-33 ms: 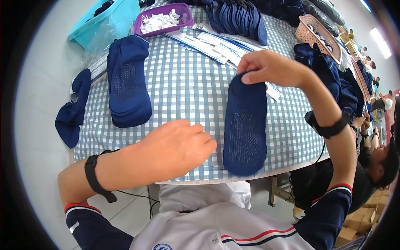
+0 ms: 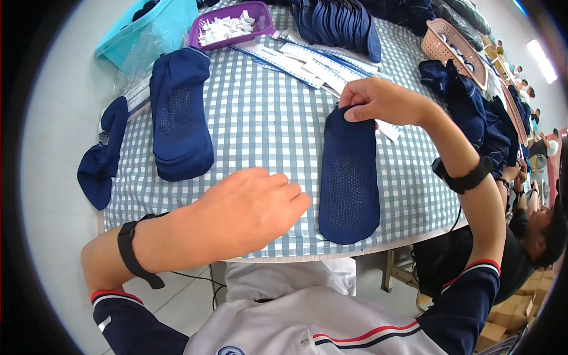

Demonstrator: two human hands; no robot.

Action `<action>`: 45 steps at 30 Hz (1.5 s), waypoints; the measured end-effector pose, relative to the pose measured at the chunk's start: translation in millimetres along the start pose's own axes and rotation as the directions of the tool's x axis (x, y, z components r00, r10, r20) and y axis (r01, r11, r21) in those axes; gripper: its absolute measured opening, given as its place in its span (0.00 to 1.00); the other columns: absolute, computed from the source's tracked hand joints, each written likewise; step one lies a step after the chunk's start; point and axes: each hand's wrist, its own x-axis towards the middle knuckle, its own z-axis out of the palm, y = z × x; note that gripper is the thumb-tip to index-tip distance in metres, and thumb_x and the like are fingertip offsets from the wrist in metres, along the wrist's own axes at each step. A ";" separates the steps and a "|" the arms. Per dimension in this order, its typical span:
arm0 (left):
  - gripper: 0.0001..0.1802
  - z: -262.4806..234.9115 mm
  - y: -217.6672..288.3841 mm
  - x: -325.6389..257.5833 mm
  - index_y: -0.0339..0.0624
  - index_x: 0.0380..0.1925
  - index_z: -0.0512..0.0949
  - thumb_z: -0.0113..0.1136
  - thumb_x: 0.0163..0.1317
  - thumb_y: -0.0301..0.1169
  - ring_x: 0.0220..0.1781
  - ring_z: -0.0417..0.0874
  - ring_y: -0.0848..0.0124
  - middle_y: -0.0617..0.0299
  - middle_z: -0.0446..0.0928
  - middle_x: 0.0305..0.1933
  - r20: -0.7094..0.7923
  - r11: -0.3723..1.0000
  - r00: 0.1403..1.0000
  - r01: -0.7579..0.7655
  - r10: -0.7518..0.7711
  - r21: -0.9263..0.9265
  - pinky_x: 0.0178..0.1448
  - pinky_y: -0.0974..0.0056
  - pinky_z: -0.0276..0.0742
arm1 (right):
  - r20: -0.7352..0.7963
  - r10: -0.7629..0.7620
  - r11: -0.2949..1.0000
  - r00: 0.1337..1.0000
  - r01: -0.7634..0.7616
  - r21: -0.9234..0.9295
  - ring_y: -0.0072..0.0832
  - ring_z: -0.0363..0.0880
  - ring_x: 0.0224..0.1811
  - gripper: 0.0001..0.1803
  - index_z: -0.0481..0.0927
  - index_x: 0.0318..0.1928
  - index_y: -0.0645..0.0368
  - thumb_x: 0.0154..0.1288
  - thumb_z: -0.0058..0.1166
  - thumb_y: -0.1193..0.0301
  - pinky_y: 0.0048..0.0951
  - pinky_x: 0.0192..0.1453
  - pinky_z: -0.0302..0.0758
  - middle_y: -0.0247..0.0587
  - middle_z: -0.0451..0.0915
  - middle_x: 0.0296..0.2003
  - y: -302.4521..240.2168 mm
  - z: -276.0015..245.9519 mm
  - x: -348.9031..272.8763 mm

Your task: Folding socks and applying paper labels to bundle them.

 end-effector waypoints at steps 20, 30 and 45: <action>0.09 11.4 16.1 50.6 0.43 0.34 0.79 0.62 0.51 0.30 0.42 0.80 0.72 0.65 0.80 0.40 -0.041 0.989 0.988 -0.148 0.149 0.025 0.36 0.69 0.70 | -0.166 -0.093 0.992 0.982 0.105 0.066 0.25 0.87 0.42 0.13 0.82 0.53 0.67 0.74 0.58 0.72 0.23 0.52 0.84 0.43 0.87 0.41 29.9 5.2 4.8; 0.08 22.7 13.3 51.4 0.46 0.30 0.81 0.64 0.47 0.30 0.48 0.81 0.69 0.65 0.81 0.46 -0.141 0.978 0.969 -0.207 0.203 -0.018 0.45 0.64 0.75 | -0.224 -0.175 0.984 0.959 0.179 -0.003 0.29 0.86 0.46 0.14 0.83 0.53 0.64 0.71 0.61 0.70 0.29 0.57 0.82 0.44 0.87 0.44 31.3 11.1 8.5; 0.54 22.0 -19.4 52.9 0.46 0.77 0.61 0.73 0.53 0.54 0.86 0.50 0.61 0.58 0.51 0.85 0.120 0.962 0.968 -0.194 0.219 -0.190 0.81 0.36 0.48 | -0.500 -0.279 0.960 0.820 0.221 -0.173 0.36 0.85 0.45 0.19 0.77 0.45 0.65 0.52 0.67 0.84 0.32 0.57 0.80 0.43 0.83 0.43 -35.4 32.9 -53.5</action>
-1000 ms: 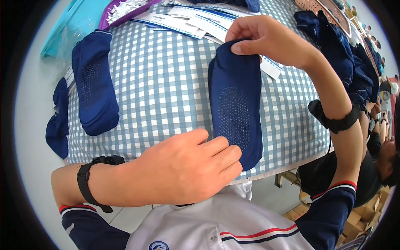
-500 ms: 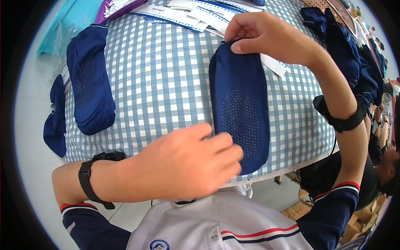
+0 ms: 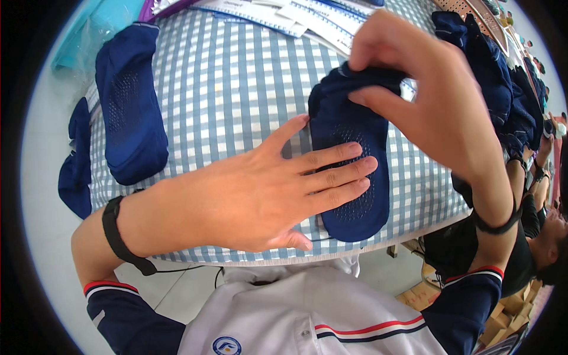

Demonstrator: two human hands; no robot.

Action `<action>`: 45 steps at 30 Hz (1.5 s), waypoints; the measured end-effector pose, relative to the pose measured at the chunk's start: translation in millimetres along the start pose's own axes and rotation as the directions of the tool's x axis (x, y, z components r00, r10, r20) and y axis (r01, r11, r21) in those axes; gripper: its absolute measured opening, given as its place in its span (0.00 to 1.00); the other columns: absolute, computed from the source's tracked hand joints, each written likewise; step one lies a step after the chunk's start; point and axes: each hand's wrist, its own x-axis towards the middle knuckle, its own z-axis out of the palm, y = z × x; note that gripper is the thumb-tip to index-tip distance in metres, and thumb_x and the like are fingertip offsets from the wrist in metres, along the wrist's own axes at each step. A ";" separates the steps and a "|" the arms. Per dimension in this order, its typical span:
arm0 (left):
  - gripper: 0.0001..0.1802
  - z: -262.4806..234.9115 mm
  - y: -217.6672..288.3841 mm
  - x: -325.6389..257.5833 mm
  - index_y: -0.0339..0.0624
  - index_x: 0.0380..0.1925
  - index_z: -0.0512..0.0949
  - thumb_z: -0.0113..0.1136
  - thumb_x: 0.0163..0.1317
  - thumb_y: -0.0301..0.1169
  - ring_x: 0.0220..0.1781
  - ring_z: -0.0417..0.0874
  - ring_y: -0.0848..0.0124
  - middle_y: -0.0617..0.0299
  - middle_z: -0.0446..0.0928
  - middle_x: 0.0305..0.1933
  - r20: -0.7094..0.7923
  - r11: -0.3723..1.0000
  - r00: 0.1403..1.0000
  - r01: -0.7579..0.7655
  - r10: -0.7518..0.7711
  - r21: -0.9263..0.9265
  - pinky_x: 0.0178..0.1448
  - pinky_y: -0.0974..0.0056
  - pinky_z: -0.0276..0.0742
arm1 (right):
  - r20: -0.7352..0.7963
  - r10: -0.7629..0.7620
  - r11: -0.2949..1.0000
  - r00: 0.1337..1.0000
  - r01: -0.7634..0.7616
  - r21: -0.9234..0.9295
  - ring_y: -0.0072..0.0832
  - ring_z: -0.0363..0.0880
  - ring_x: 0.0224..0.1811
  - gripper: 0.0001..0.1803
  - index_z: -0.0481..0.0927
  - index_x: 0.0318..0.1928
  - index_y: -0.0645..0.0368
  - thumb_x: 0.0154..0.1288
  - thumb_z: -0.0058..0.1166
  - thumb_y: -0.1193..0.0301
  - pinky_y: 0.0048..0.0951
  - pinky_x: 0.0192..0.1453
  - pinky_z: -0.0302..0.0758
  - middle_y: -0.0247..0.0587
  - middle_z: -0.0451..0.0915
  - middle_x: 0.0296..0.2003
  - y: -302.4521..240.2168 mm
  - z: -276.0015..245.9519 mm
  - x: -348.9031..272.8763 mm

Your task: Folding socks and applying paper labels to bundle them.

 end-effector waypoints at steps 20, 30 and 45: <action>0.33 10.1 -5.4 -4.1 0.41 0.60 0.78 0.64 0.64 0.53 0.72 0.72 0.65 0.62 0.80 0.61 -0.006 0.998 0.999 -0.042 0.042 0.056 0.86 0.36 0.31 | 0.028 -0.354 0.832 0.935 0.328 -0.447 0.39 0.87 0.40 0.15 0.83 0.41 0.68 0.52 0.64 0.74 0.35 0.44 0.88 0.48 0.85 0.37 -44.6 53.5 -122.4; 0.58 -3.6 19.5 16.3 0.37 0.77 0.53 0.78 0.51 0.38 0.77 0.65 0.44 0.37 0.61 0.78 -0.419 0.891 0.903 -0.266 0.097 -0.367 0.82 0.41 0.47 | 0.133 0.562 0.789 0.817 -0.577 0.210 0.17 0.79 0.50 0.31 0.78 0.63 0.69 0.55 0.50 0.79 0.21 0.58 0.76 0.35 0.84 0.49 5.8 -80.1 -91.5; 0.58 -11.2 42.4 -5.7 0.38 0.73 0.57 0.78 0.44 0.44 0.82 0.57 0.53 0.49 0.60 0.81 -0.192 0.973 0.962 -0.215 0.195 -0.087 0.81 0.47 0.47 | 0.151 0.445 0.763 0.883 -0.285 -0.580 0.44 0.40 0.85 0.44 0.53 0.79 0.67 0.80 0.39 0.44 0.40 0.86 0.44 0.58 0.44 0.81 67.7 -31.2 -124.4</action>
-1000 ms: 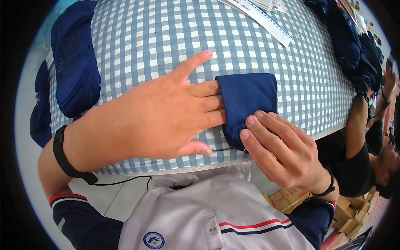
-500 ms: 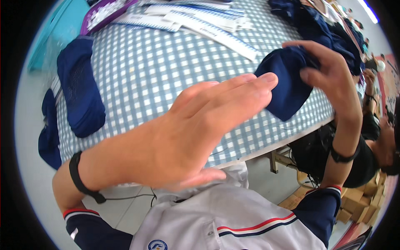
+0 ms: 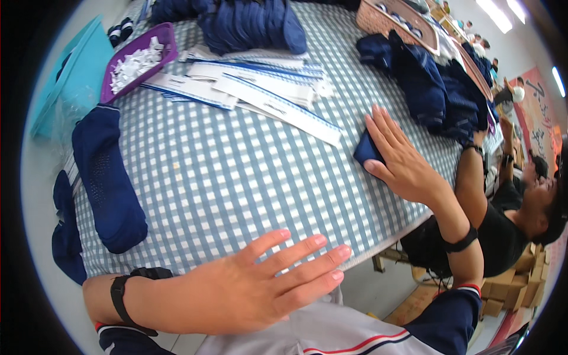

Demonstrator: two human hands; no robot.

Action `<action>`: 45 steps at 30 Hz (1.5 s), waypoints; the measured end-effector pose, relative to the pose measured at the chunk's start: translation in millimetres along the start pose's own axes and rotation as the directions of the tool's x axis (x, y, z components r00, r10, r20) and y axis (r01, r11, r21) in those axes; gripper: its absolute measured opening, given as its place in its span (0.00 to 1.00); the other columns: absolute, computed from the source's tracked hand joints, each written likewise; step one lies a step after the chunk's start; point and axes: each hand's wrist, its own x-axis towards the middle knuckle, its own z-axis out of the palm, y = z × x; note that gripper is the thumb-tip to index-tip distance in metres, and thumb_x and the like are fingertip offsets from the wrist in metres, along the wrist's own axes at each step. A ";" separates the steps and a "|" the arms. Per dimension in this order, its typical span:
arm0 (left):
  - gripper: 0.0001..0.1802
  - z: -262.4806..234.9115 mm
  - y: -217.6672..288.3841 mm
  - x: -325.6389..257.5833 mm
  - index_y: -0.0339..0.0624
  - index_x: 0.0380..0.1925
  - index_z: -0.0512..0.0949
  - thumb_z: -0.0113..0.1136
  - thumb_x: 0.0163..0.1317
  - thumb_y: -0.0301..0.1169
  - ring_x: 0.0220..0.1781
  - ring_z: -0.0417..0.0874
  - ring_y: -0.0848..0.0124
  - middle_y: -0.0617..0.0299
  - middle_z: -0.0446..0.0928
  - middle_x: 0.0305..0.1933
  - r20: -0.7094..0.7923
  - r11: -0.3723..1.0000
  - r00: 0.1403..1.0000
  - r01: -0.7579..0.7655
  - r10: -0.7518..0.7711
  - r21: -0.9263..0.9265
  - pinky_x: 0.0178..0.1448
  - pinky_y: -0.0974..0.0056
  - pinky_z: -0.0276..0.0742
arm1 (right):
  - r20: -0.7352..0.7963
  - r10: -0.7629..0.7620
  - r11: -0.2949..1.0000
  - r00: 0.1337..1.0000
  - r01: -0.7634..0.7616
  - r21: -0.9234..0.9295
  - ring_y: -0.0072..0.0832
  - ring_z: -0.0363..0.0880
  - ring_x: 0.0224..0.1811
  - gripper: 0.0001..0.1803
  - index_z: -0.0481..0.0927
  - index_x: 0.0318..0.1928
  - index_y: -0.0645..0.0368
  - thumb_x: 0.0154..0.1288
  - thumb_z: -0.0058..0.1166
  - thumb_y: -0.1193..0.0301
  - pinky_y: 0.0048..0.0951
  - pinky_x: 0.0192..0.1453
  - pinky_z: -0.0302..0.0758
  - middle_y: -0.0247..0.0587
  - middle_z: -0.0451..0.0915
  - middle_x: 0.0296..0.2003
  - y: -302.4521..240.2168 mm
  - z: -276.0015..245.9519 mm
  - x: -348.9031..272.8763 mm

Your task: Folding socks and applying paper labels to bundle them.

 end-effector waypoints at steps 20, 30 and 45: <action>0.40 -5.9 -8.2 -7.4 0.30 0.69 0.59 0.68 0.64 0.35 0.70 0.74 0.51 0.41 0.67 0.73 -0.244 0.995 0.964 0.104 -0.100 0.003 0.71 0.41 0.64 | -0.660 0.228 0.959 0.716 -0.048 0.279 0.40 0.87 0.51 0.20 0.81 0.59 0.64 0.70 0.58 0.69 0.38 0.58 0.78 0.54 0.87 0.45 41.0 -75.4 219.9; 0.24 -90.3 -20.3 -19.3 0.35 0.62 0.68 0.54 0.65 0.22 0.52 0.84 0.67 0.50 0.81 0.55 -0.467 0.781 0.667 0.294 -0.581 -0.551 0.58 0.61 0.77 | -0.400 -0.185 0.658 0.898 0.416 0.628 0.17 0.83 0.42 0.14 0.83 0.54 0.64 0.70 0.59 0.75 0.21 0.44 0.77 0.31 0.85 0.38 -68.2 -158.9 85.9; 0.32 -33.2 -97.5 -1.8 0.35 0.58 0.74 0.59 0.49 0.08 0.76 0.68 0.51 0.51 0.70 0.72 -0.072 0.977 0.983 0.175 -0.167 0.121 0.77 0.50 0.69 | 0.488 -0.169 0.244 0.856 -0.443 0.862 0.13 0.74 0.20 0.21 0.75 0.63 0.69 0.81 0.49 0.66 0.19 0.21 0.67 0.35 0.81 0.24 -127.3 -40.0 27.9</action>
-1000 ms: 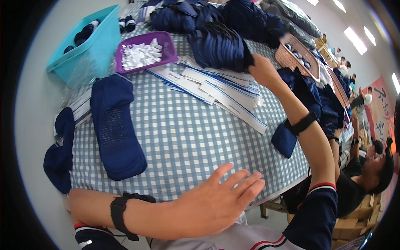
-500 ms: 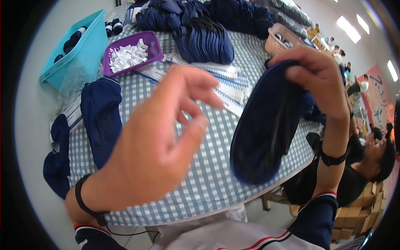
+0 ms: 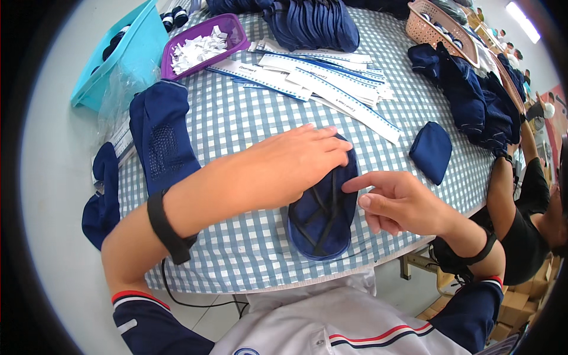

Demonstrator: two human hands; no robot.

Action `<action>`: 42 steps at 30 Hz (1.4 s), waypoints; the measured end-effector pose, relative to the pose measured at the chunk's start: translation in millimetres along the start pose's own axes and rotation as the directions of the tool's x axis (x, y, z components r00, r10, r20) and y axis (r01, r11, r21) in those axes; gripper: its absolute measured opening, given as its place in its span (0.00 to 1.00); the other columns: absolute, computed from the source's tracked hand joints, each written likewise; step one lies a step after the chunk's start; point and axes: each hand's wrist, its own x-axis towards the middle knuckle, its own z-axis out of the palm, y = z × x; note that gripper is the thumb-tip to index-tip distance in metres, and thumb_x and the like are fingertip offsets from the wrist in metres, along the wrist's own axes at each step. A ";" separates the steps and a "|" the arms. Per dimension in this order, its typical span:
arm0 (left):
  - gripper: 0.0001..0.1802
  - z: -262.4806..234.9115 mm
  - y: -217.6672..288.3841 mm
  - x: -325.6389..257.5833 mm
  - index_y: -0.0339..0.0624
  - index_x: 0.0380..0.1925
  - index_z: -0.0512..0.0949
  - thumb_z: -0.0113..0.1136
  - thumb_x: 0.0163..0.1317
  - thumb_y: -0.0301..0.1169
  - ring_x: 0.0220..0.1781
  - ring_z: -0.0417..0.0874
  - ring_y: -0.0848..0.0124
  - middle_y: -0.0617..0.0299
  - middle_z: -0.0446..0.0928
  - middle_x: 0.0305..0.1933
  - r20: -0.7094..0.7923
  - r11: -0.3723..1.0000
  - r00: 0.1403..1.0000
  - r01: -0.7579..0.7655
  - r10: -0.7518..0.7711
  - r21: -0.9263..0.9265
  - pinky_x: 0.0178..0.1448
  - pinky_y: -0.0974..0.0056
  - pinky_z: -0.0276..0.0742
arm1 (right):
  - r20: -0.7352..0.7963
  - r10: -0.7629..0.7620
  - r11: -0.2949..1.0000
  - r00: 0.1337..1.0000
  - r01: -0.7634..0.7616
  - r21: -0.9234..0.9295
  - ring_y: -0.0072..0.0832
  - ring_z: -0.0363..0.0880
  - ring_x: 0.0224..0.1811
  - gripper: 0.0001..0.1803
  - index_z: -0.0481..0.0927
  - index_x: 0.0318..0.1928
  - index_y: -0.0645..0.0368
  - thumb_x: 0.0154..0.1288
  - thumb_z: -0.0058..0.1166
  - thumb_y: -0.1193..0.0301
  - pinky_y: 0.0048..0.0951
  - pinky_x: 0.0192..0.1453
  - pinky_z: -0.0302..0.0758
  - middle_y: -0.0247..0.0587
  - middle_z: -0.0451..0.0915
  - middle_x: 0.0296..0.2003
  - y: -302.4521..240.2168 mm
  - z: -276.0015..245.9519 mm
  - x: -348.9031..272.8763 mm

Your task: Folding socks and applying paper labels to bundle them.

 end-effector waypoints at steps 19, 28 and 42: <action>0.45 10.9 10.5 -26.7 0.39 0.71 0.64 0.73 0.53 0.31 0.81 0.61 0.52 0.50 0.61 0.80 0.084 0.993 0.991 0.110 -0.107 -0.036 0.83 0.47 0.56 | 0.640 -0.346 0.768 0.686 -0.185 0.613 0.19 0.77 0.16 0.30 0.60 0.75 0.64 0.79 0.53 0.69 0.18 0.18 0.72 0.40 0.84 0.27 29.7 70.6 -14.5; 0.44 26.9 22.9 -29.0 0.37 0.72 0.60 0.67 0.57 0.33 0.85 0.52 0.53 0.48 0.56 0.82 0.045 0.989 0.989 0.142 -0.143 0.037 0.85 0.45 0.49 | 0.487 -0.453 0.872 0.746 0.486 0.067 0.21 0.80 0.33 0.48 0.44 0.82 0.52 0.72 0.61 0.73 0.27 0.38 0.77 0.37 0.81 0.53 107.6 134.2 -51.1; 0.65 53.2 49.6 -22.0 0.25 0.76 0.47 0.69 0.57 0.61 0.86 0.43 0.45 0.35 0.45 0.83 -0.026 0.947 0.966 0.258 -0.258 0.192 0.86 0.42 0.39 | 0.477 -0.253 0.930 0.842 0.348 -0.120 0.43 0.85 0.30 0.39 0.54 0.76 0.60 0.71 0.59 0.68 0.40 0.34 0.79 0.42 0.84 0.30 95.0 107.7 -71.0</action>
